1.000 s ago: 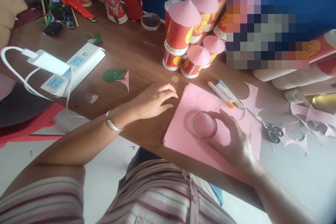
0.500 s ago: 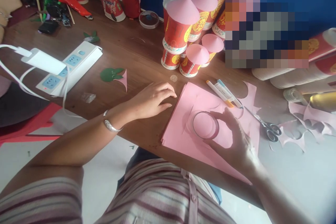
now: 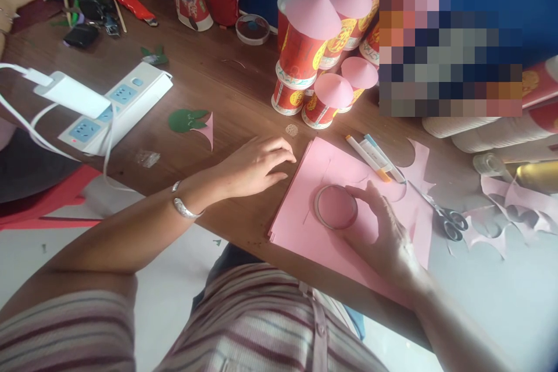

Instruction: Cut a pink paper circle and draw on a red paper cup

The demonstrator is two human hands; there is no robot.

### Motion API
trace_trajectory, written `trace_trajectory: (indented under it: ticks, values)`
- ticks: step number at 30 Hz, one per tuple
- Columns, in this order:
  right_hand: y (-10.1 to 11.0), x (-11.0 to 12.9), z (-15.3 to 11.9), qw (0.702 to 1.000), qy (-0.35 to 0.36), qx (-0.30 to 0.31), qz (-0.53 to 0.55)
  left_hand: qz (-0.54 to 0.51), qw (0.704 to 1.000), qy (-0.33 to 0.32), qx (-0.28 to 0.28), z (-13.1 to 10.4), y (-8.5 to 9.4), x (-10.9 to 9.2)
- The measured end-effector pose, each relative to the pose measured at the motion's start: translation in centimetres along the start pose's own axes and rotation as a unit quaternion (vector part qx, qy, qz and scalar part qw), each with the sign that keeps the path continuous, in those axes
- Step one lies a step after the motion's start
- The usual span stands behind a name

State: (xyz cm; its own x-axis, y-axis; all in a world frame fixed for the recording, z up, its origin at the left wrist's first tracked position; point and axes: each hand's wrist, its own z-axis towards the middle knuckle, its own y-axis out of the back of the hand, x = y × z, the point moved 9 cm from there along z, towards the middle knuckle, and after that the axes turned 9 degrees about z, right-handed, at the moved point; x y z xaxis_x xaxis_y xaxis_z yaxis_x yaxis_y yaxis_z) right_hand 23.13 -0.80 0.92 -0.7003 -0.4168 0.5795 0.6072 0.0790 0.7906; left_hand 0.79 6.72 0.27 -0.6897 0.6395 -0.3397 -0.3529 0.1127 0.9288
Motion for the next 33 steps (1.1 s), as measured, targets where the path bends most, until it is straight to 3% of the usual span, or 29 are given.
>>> trace_trajectory:
  ticks: [21,29,33]
  values:
    - [0.1,0.1,0.2,1.000,-0.016,0.025,-0.001,0.002,1.000,0.000,0.000,0.0,0.0,0.0]
    - [0.3,0.8,0.2,0.999,0.036,0.000,-0.014,-0.002,1.000,-0.004,-0.005,0.0,0.0,0.0]
    - [-0.4,0.5,0.4,1.000,0.023,0.016,-0.002,0.003,1.000,-0.003,-0.005,0.0,0.0,0.0]
